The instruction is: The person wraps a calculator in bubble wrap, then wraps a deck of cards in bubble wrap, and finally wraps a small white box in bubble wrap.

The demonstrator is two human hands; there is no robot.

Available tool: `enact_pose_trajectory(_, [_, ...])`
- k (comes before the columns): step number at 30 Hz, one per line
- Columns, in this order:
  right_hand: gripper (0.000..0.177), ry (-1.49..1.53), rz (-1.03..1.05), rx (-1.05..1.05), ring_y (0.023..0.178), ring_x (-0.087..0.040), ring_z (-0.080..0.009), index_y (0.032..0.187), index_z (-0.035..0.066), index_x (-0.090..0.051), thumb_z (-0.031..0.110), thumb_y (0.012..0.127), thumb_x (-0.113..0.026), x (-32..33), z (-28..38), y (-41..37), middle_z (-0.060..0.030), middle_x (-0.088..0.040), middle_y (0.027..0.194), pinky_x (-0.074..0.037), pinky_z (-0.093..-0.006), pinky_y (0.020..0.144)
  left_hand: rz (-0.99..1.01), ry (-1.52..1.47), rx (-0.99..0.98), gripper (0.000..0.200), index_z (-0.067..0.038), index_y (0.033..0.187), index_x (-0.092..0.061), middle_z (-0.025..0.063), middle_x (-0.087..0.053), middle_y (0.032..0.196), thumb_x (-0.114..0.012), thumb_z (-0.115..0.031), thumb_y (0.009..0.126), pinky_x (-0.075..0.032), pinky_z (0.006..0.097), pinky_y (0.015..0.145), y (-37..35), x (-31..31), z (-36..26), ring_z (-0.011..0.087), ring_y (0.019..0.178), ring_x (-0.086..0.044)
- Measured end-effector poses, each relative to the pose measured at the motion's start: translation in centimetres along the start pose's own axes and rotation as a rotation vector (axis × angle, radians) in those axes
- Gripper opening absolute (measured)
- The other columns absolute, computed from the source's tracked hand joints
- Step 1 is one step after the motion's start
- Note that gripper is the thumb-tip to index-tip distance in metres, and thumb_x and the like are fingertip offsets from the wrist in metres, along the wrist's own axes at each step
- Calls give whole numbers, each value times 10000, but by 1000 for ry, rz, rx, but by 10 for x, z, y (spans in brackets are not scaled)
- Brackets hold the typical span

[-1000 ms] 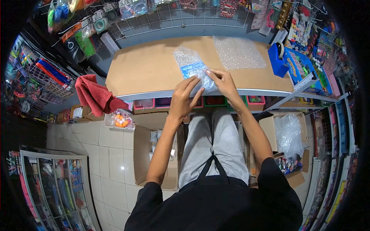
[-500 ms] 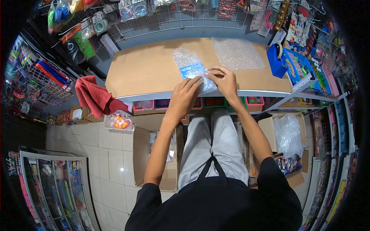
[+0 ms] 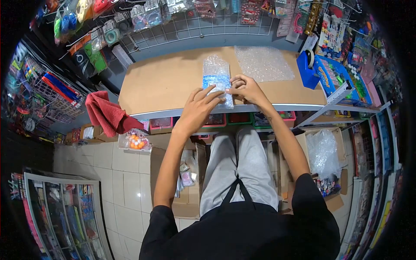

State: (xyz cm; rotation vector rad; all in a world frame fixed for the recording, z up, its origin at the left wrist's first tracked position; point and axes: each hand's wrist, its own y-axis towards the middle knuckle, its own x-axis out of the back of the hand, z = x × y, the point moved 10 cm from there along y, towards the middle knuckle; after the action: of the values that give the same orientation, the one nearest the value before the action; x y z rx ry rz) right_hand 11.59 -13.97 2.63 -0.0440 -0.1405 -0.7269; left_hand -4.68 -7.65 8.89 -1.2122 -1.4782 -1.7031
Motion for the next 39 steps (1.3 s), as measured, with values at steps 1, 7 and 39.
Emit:
enact_pose_trajectory(1, [422,39,32,-55,544,-510,-18,1050,-4,-594,166,770,-860,-1,0,-2,21,-627,744,-373,-180,436,5,12,-11,462,-97,1223,-606,59,-573,1344,-663,-33,769,-362,437,1097,3,0,-3,261,1334,-477])
enact_pose_trajectory(7, [388,85,9,-22,520,-532,-60,1012,-25,-595,136,773,-855,1,-2,1,-24,-650,734,-381,-219,417,-187,-151,295,469,14,1128,-550,205,-588,1114,-732,-264,797,-437,478,944,20,-6,-19,375,1044,-577])
enact_pose_trajectory(39, [620,-775,66,475,1217,-558,-403,1387,79,-516,444,913,-676,-2,82,9,-224,-542,1346,-444,-418,1037,-312,-176,212,376,-47,1096,-703,108,-697,1167,-577,103,775,-464,465,1019,-29,4,70,343,1188,-598])
